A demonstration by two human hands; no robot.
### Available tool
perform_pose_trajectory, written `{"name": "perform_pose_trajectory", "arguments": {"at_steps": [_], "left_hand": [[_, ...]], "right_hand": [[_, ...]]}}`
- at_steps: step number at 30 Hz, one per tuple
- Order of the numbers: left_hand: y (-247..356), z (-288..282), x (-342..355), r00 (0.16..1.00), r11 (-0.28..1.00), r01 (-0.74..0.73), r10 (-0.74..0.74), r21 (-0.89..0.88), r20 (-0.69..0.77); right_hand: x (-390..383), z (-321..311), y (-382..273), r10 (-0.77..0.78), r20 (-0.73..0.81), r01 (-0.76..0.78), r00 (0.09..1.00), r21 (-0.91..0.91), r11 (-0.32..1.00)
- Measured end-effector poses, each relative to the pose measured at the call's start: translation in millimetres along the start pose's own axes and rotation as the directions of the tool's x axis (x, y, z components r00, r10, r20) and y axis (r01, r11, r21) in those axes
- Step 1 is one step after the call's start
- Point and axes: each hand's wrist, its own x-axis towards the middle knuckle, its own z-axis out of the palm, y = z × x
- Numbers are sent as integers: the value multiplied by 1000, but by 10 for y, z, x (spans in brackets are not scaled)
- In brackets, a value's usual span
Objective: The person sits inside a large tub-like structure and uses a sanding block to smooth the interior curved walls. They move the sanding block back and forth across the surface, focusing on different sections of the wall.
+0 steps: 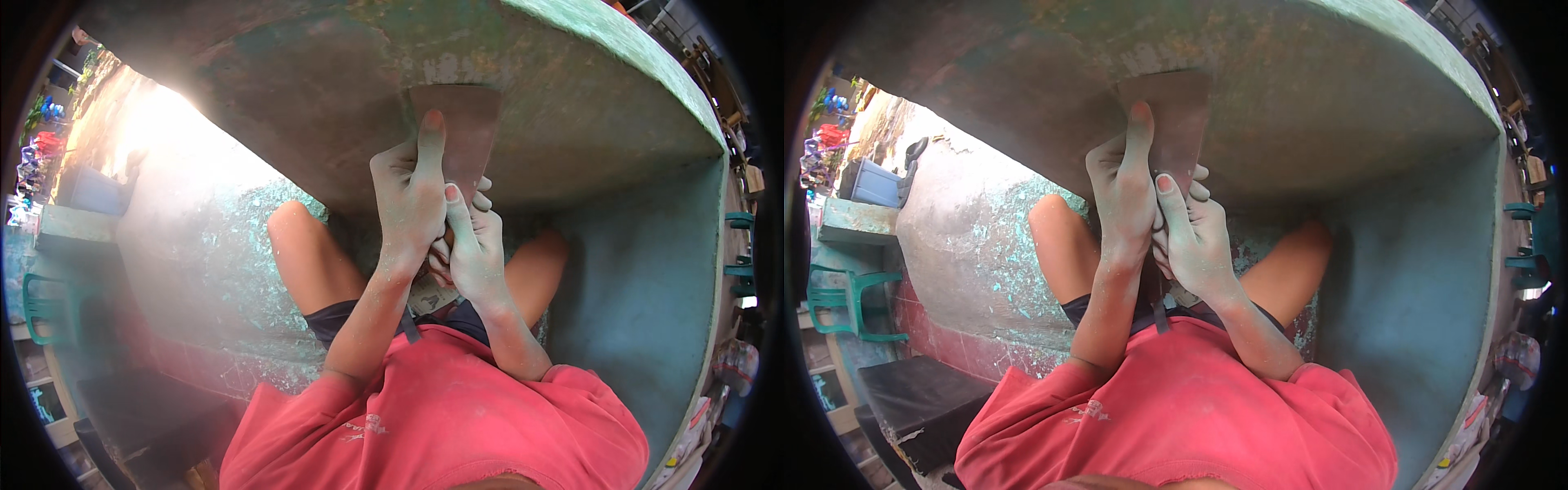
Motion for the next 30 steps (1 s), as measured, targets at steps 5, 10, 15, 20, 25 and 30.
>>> {"name": "perform_pose_trajectory", "arguments": {"at_steps": [5, 10, 15, 20, 25, 30], "left_hand": [[-14, -2, 33, 999, 998, -36, 37, 50, -2], [309, 112, 87, 981, 981, -192, 192, 38, 12], [156, 23, 125, 985, 980, -173, 171, 96, 37], [301, 100, 73, 991, 991, -130, 130, 25, 6], [422, 109, 107, 985, 985, -173, 173, -6, 23], [81, -32, 110, 983, 983, -182, 182, 38, -10]], "right_hand": [[25, 6, -2, 2, -10, -2, 1000, 16, 1000], [164, 136, -215, -133, 23, 134, 991, -32, 990], [84, 136, -215, -74, -4, 74, 997, -35, 997], [118, 145, -211, -148, -20, 145, 989, -114, 983], [139, 221, -323, -158, 32, 160, 987, -89, 983], [95, 116, -30, -128, -24, 125, 991, -110, 986]]}}
